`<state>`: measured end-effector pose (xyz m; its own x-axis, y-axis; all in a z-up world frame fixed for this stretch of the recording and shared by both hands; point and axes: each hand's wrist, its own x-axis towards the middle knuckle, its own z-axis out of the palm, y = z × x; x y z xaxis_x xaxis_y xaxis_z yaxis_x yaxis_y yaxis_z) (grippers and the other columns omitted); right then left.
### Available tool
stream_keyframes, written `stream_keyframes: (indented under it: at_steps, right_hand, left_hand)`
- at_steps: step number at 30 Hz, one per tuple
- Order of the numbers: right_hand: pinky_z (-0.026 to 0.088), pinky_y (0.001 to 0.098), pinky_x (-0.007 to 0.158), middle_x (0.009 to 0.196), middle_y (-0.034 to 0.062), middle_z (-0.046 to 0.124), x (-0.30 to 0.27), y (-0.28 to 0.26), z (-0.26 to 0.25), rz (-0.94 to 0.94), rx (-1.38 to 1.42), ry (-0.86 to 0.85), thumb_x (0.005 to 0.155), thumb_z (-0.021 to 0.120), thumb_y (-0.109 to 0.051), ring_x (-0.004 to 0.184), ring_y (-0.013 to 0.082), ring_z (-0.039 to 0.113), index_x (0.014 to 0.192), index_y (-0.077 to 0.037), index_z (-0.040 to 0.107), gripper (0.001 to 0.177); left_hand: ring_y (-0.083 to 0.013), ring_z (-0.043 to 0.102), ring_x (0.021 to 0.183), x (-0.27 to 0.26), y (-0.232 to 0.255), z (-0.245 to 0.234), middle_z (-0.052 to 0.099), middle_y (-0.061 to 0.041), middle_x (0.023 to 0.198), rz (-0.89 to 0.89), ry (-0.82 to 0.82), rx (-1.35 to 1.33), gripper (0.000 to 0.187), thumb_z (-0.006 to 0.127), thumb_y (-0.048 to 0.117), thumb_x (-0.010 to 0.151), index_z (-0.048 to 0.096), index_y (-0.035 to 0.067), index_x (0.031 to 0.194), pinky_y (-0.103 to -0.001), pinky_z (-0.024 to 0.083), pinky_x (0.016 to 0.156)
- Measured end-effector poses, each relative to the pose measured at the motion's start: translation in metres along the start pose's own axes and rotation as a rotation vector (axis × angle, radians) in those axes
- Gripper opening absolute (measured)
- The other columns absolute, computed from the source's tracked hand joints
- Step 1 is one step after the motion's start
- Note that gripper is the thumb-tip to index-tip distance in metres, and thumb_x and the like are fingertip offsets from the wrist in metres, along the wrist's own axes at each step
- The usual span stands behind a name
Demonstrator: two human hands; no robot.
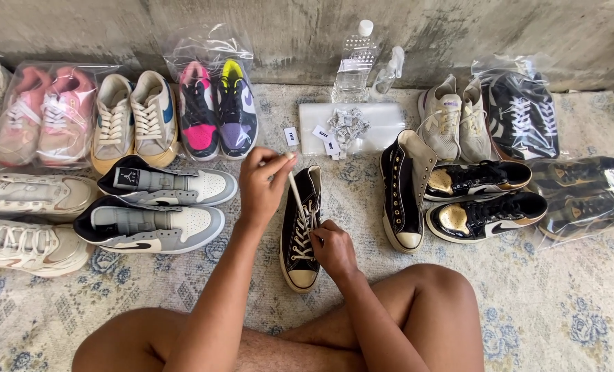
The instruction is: The person laces a black high-top sneaker by hand, threading the laces through the eyelets and turning the shoe over. They finish by pulling the laces tight and tying them into a bow.
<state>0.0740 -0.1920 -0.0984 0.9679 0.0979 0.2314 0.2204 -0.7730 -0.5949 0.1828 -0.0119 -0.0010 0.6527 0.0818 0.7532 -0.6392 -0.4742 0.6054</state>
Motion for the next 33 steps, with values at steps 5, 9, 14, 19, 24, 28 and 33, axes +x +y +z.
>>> stream_keyframes:
  at_steps: [5, 9, 14, 19, 24, 28, 33]
  right_hand:
    - [0.061, 0.034, 0.056, 0.084, 0.0066, 0.071, -0.001, 0.003, 0.004, -0.038, -0.11, -0.018, 0.087, 0.072, -0.012, 0.064, 0.0263, 0.073, 0.085, -0.01, 0.081, 0.01]
    - [0.06, 0.039, 0.055, 0.084, 0.0073, 0.07, -0.001, 0.003, 0.002, -0.054, -0.122, -0.018, 0.087, 0.071, -0.014, 0.064, 0.0307, 0.073, 0.086, -0.009, 0.081, 0.011]
    - [0.06, 0.0377, 0.055, 0.085, 0.0071, 0.07, -0.003, 0.004, 0.006, -0.023, -0.077, -0.002, 0.087, 0.072, -0.015, 0.064, 0.0293, 0.073, 0.088, -0.009, 0.081, 0.011]
    - [0.06, 0.0357, 0.054, 0.085, 0.0061, 0.071, -0.001, -0.005, 0.001, -0.016, -0.013, 0.061, 0.088, 0.072, -0.016, 0.062, 0.0267, 0.073, 0.089, -0.008, 0.08, 0.011]
    - [0.059, 0.0303, 0.054, 0.086, 0.0055, 0.073, -0.001, -0.006, -0.001, -0.097, 0.094, 0.124, 0.087, 0.074, -0.014, 0.062, 0.0225, 0.073, 0.088, -0.009, 0.08, 0.008]
    - [0.058, 0.0319, 0.05, 0.08, 0.0106, 0.072, 0.002, -0.023, -0.015, -0.261, 0.174, 0.116, 0.087, 0.074, -0.007, 0.057, 0.0257, 0.071, 0.087, -0.004, 0.079, 0.006]
    - [0.051, 0.0333, 0.043, 0.063, 0.0076, 0.068, -0.004, -0.025, -0.013, -0.399, 0.335, 0.149, 0.093, 0.072, -0.017, 0.044, 0.0235, 0.062, 0.078, -0.01, 0.079, 0.018]
  left_hand:
    - [-0.019, 0.059, 0.08, 0.0, -0.038, 0.026, 0.054, 0.003, 0.085, 0.322, -0.169, 0.415, 0.007, 0.08, 0.028, 0.09, 0.077, 0.022, 0.088, -0.036, 0.044, 0.073]
    - [-0.0187, 0.056, 0.082, -0.008, -0.056, 0.026, 0.053, 0.002, 0.083, 0.361, -0.315, 0.64, 0.009, 0.078, 0.026, 0.091, 0.075, 0.02, 0.085, -0.037, 0.04, 0.075]
    - [-0.024, 0.062, 0.087, -0.021, -0.036, -0.003, 0.066, -0.004, 0.082, -0.047, -0.737, 0.816, 0.011, 0.071, 0.016, 0.091, 0.077, 0.018, 0.083, -0.043, 0.041, 0.083]
    - [-0.0363, 0.071, 0.09, -0.074, -0.023, -0.02, 0.075, -0.014, 0.087, -0.481, -1.109, 0.602, 0.021, 0.069, 0.01, 0.09, 0.077, 0.016, 0.071, -0.049, 0.049, 0.082]
    - [-0.0348, 0.069, 0.1, -0.059, 0.067, -0.067, 0.075, -0.02, 0.104, -0.847, -1.475, 0.104, 0.011, 0.072, 0.015, 0.096, 0.078, 0.007, 0.099, -0.045, 0.049, 0.1]
    - [-0.0303, 0.068, 0.088, -0.088, 0.042, -0.08, 0.073, -0.016, 0.092, -0.869, -1.746, 0.077, 0.032, 0.076, 0.038, 0.096, 0.076, 0.005, 0.097, -0.042, 0.052, 0.091]
    - [-0.0407, 0.073, 0.09, -0.087, 0.033, -0.085, 0.075, -0.022, 0.088, -0.9, -1.281, 0.247, 0.03, 0.064, 0.027, 0.094, 0.078, 0.001, 0.099, -0.05, 0.058, 0.082]
